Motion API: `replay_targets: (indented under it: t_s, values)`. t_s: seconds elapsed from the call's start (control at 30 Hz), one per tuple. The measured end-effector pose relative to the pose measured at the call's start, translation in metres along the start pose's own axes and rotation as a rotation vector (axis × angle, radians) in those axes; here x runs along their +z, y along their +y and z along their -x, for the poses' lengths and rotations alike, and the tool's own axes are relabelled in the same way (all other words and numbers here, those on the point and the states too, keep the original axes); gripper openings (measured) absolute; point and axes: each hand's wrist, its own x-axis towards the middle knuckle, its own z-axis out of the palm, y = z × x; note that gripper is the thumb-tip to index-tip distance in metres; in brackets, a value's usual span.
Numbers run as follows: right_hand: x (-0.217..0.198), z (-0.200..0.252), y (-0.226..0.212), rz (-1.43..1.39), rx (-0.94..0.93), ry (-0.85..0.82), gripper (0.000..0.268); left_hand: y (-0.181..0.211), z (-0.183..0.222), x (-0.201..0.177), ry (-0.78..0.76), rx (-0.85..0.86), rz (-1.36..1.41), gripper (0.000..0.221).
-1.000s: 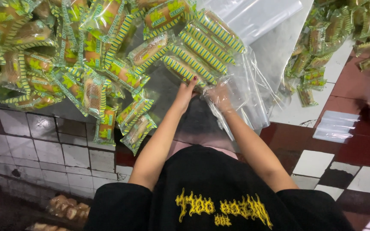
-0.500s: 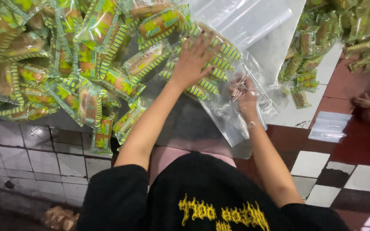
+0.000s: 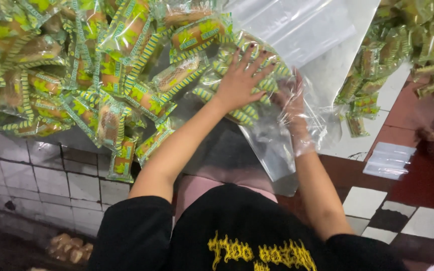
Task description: Packing individually wrapped bread packages into larger plastic bags at a commercial bakery.
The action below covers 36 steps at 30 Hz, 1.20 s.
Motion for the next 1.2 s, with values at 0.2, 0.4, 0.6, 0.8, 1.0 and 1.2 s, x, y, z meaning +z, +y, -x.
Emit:
replay_targets:
  t_s: [0.2, 0.4, 0.6, 0.8, 1.0, 1.2]
  values:
    - [0.014, 0.006, -0.016, 0.142, -0.104, -0.114, 0.093, 0.010, -0.002, 0.004, 0.038, -0.038, 0.004, 0.076]
    - [0.036, 0.055, -0.070, 0.242, -0.086, -0.084, 0.058, 0.010, 0.020, 0.009, 0.189, -0.135, -0.067, 0.078]
    - [0.049, 0.046, -0.018, 0.034, 0.027, -0.233, 0.091, 0.012, 0.032, 0.038, 0.265, -0.196, -0.023, 0.084]
    - [0.038, 0.041, -0.044, 0.179, 0.099, -0.323, 0.092, 0.010, 0.032, 0.019, 0.173, -0.197, -0.026, 0.081]
    - [-0.054, 0.093, -0.040, 1.011, -0.218, -0.362, 0.054, -0.052, 0.086, -0.022, 0.743, -0.897, 0.663, 0.066]
    - [-0.095, 0.176, -0.164, 1.307, 0.493, -0.471, 0.039, -0.097, 0.158, -0.023, -0.070, -0.881, 0.453, 0.076]
